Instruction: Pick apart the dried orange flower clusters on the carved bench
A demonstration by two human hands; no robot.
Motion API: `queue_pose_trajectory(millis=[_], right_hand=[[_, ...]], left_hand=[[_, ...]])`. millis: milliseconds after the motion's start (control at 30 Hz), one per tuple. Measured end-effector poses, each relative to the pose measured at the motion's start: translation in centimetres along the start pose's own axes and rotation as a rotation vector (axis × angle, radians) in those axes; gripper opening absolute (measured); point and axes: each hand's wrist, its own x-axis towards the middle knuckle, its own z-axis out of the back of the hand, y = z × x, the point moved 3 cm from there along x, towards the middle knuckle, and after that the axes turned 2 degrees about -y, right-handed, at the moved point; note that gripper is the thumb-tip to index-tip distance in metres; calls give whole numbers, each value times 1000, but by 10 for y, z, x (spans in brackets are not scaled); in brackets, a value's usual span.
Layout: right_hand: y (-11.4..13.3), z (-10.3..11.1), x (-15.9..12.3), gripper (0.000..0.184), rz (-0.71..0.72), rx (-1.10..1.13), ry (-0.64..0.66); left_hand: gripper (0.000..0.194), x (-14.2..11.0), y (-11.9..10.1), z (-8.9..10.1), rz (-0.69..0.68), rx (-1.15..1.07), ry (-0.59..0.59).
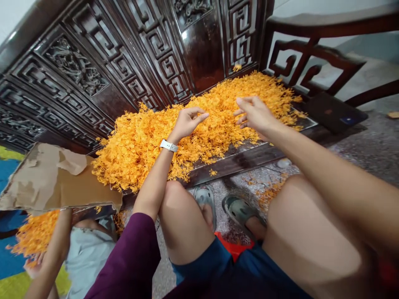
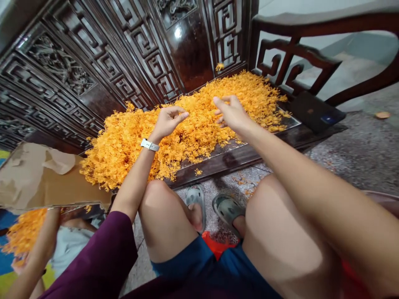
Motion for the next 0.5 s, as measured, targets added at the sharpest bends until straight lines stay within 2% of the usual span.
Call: queue_pose_trajectory(millis=[133,233,300,400,500], right_hand=[[13,3,-12,52,302,-158,157],[24,2,-23,42,437,-368,192],[26,1,-26,37,454,-444,194],[25,1,-26,33,392,-376,179],[26,3,-27,26,416,-387,135]], left_hand=[[53,-2,-16,-7,-35,60,68],[52,-1,-15,-10,-47,90,86],[51,0,-9,-11,-42,111,93],[49,-1,2,-8,-17,147,66],[45,-3,4,-6,-19,168,72]])
